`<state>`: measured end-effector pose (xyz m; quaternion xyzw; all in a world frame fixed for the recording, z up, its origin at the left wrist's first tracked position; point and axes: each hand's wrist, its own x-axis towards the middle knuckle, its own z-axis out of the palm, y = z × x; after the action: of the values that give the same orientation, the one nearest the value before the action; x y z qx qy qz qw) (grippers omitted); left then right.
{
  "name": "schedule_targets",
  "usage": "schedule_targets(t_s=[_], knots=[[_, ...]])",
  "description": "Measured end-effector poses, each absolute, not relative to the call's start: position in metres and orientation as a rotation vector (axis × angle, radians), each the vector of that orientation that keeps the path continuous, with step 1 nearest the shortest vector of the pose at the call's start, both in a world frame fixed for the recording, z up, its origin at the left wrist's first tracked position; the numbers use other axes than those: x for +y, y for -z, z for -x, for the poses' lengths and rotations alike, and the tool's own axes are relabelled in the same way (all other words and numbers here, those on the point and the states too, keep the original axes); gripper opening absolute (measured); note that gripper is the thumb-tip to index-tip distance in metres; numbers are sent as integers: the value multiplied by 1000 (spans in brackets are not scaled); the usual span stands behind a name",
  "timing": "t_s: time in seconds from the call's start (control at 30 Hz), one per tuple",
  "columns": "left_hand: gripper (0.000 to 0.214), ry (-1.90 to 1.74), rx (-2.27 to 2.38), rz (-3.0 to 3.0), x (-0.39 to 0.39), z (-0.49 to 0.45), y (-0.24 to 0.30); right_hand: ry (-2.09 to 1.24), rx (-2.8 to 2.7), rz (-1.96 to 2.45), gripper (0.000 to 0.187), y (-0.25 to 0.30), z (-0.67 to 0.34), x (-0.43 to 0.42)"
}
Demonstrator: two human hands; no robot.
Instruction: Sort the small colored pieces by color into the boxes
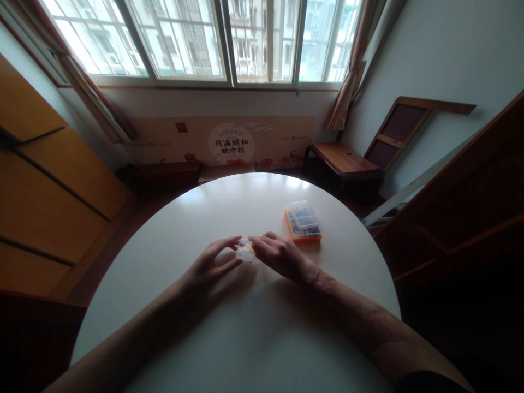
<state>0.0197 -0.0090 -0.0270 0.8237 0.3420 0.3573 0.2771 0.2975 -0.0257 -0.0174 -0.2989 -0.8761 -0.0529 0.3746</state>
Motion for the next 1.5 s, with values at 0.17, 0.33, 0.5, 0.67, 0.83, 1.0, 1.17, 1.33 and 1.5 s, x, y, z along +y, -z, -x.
schedule_targets(t_s=[0.17, 0.33, 0.5, 0.67, 0.83, 1.0, 1.17, 1.33, 1.5], knots=[[45, -984, 854, -1905, -11, -21, 17, -21, -2110, 836, 53, 24, -299, -25], [43, -991, 846, -1688, -7, -22, 15, -299, -2129, 844, 54, 24, -297, -28], [46, -967, 914, -1660, -7, -23, 16, -317, -2153, 830, 26, 22, -295, -29], [49, -1002, 1010, -1898, -10, -22, 15, -306, -2173, 813, 23, 23, -297, -27], [48, -1049, 1049, -2092, -5, -12, 16, -262, -2142, 804, 24, 28, -298, -24], [44, -1037, 1004, -2209, -1, -3, 16, -262, -2101, 809, 21, 32, -297, -20], [38, -1033, 1056, -2455, -2, 2, 14, -216, -2109, 809, 20, 35, -298, -18], [37, -1074, 891, -2667, -1, 1, 11, -181, -2109, 798, 25, 33, -300, -17], [39, -1071, 823, -2774, -2, 0, 6, -107, -2112, 820, 28, 32, -300, -17]])
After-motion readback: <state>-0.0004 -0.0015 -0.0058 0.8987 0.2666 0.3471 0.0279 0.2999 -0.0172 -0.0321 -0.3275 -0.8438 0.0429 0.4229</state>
